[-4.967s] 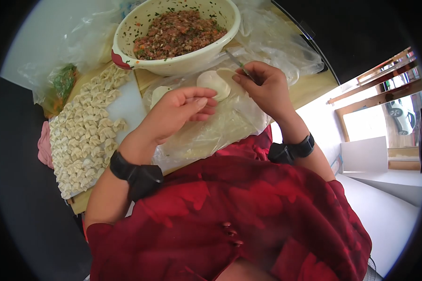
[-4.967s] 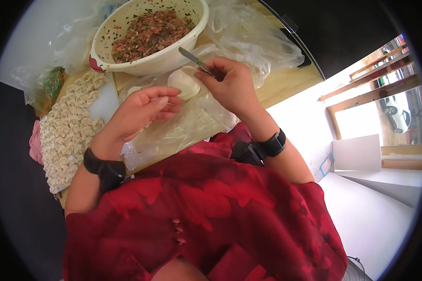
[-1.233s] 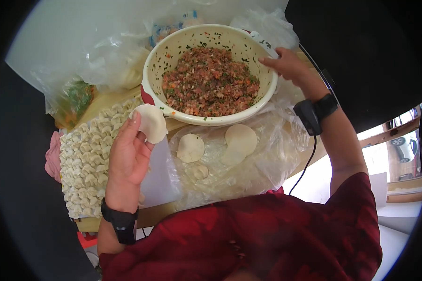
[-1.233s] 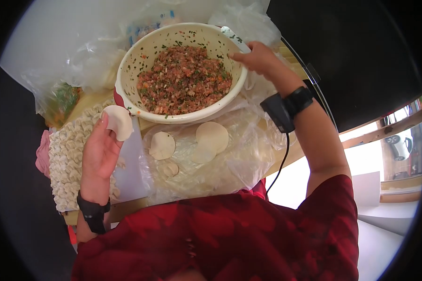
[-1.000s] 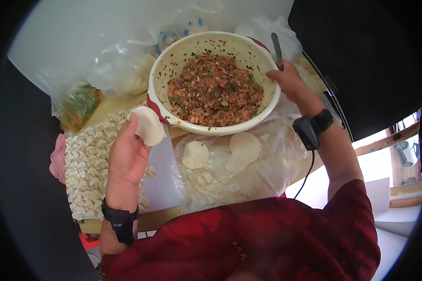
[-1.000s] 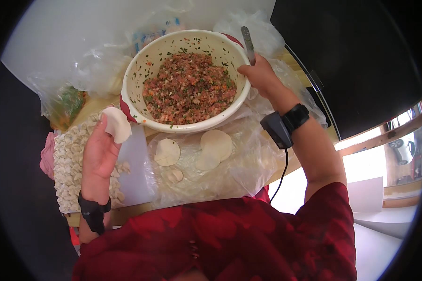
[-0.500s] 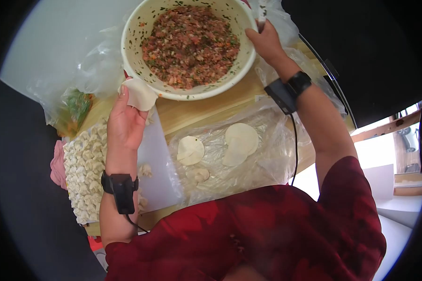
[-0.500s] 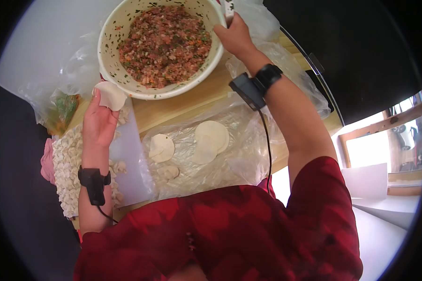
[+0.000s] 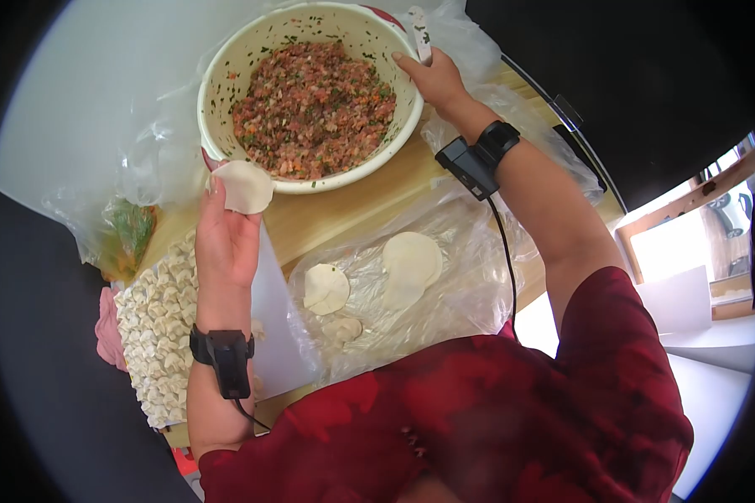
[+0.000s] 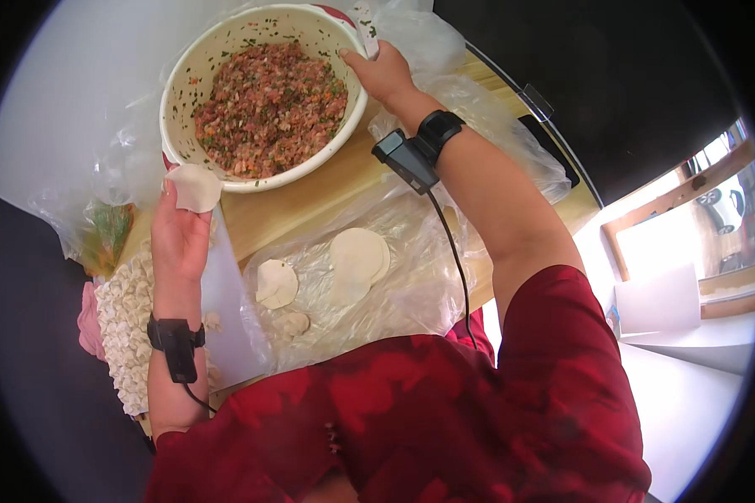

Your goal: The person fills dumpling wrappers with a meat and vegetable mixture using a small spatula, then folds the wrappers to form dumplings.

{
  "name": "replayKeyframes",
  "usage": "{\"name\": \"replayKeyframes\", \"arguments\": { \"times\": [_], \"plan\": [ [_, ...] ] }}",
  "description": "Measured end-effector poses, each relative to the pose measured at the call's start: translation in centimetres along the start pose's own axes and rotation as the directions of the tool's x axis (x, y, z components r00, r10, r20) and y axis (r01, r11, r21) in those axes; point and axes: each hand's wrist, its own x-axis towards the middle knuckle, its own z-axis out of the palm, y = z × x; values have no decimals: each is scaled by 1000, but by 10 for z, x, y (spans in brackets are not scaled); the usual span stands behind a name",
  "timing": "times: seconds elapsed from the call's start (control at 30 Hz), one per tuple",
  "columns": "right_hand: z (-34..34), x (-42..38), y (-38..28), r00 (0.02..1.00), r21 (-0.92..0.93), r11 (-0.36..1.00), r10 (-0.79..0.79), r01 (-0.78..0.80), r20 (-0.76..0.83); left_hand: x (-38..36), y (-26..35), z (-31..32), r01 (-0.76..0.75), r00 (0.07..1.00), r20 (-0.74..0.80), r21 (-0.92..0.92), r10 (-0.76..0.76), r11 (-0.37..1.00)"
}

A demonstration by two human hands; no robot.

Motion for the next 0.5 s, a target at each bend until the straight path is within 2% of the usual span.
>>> {"name": "replayKeyframes", "arguments": {
  "times": [0.1,0.2,0.3,0.43,0.5],
  "plan": [
    [-4,-5,-9,998,-44,997,59,-59,7,-2,-1,1,-11,999,-35,-22,10,1000],
    [-2,-6,-8,997,41,996,74,-74,11,-2,-1,2,-16,999,-30,-41,14,999],
    [-4,-11,-11,992,64,990,129,-129,-3,-1,-3,1,-7,1000,1,-69,7,998],
    [-2,-14,-12,992,57,991,125,-124,-16,-2,-8,1,-29,999,-24,-67,27,997],
    [-4,-19,-18,983,164,969,183,-183,19,-3,-7,3,-28,1000,11,-77,29,997]
  ]
}}
